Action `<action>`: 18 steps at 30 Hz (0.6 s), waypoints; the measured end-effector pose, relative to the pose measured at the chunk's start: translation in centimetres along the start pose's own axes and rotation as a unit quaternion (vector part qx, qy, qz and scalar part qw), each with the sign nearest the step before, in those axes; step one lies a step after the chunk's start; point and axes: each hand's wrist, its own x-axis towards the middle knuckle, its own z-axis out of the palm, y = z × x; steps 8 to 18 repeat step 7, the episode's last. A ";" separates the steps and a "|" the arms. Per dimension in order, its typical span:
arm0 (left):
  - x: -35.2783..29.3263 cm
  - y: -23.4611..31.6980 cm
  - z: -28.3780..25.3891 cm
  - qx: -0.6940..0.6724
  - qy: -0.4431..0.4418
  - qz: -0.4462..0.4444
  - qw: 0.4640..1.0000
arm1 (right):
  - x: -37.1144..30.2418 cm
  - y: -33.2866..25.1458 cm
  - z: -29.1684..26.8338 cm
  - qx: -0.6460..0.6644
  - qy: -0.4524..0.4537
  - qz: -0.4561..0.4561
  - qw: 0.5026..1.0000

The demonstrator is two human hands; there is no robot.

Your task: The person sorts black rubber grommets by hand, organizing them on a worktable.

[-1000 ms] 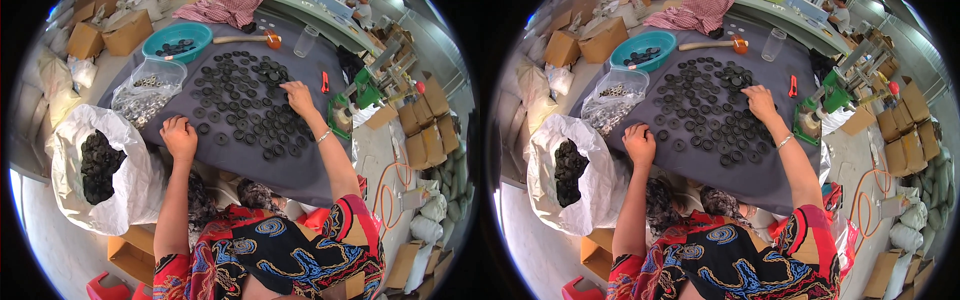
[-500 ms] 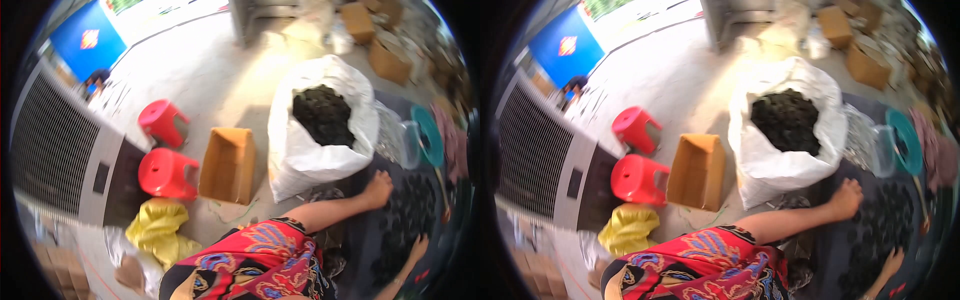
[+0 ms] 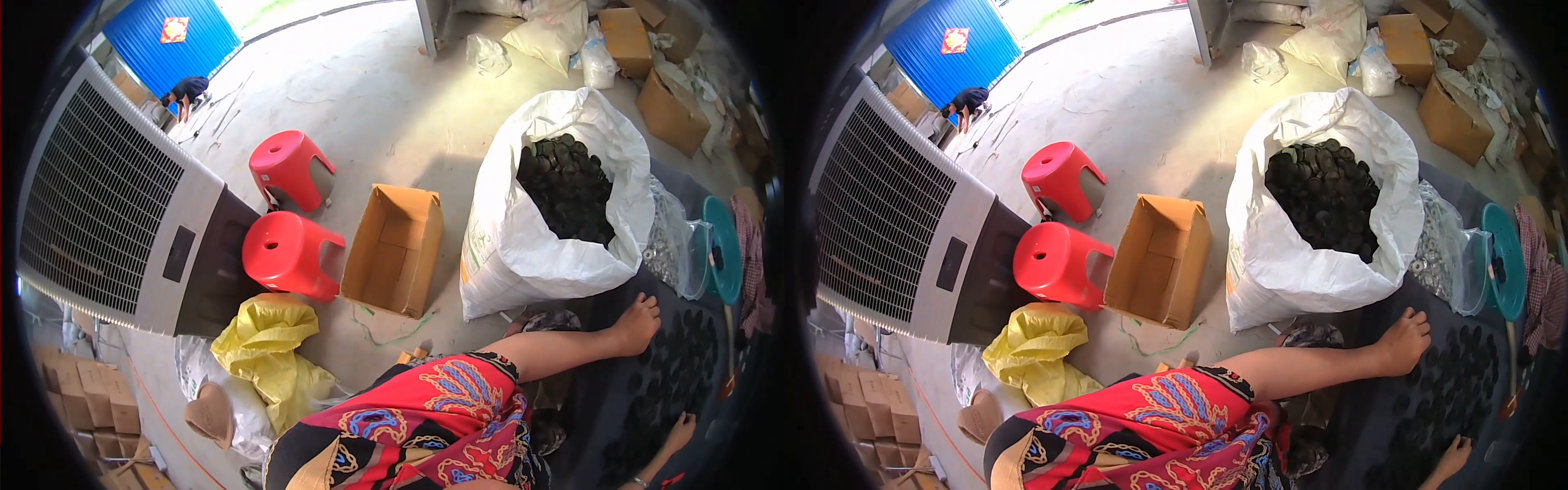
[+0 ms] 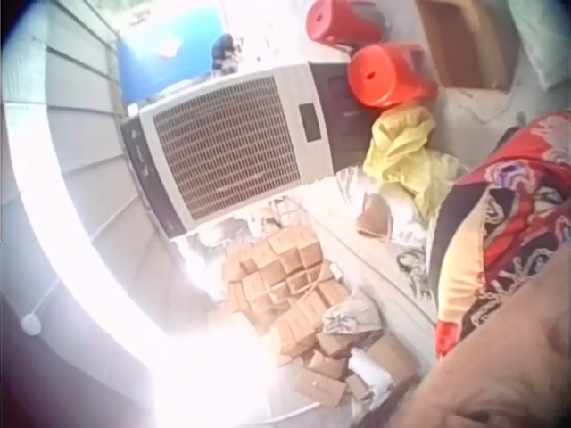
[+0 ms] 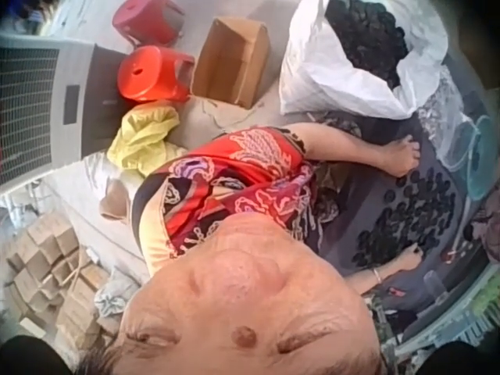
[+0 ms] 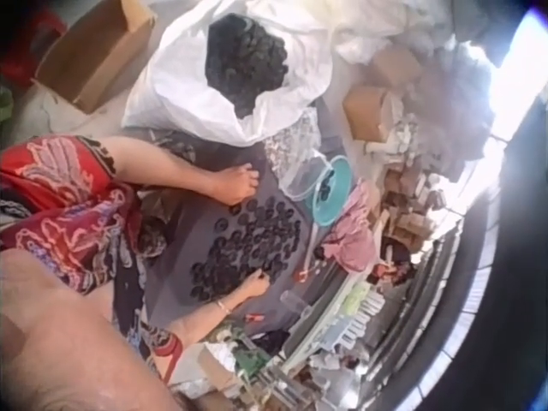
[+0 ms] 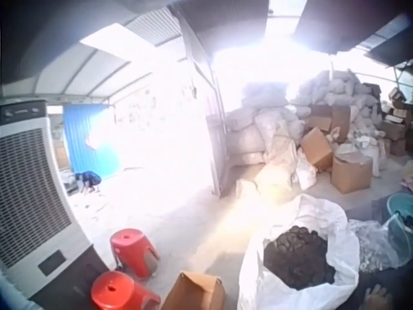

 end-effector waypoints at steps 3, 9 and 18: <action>0.1 0.4 -0.1 -0.007 0.013 0.005 1.000 | -0.5 0.3 -0.7 0.007 -0.012 0.022 1.000; 1.2 2.1 0.4 0.036 -0.096 -0.002 0.995 | -2.7 6.9 -1.6 0.035 0.012 0.044 0.998; 1.2 2.1 0.4 0.036 -0.096 -0.002 0.995 | -2.7 6.9 -1.6 0.035 0.012 0.044 0.998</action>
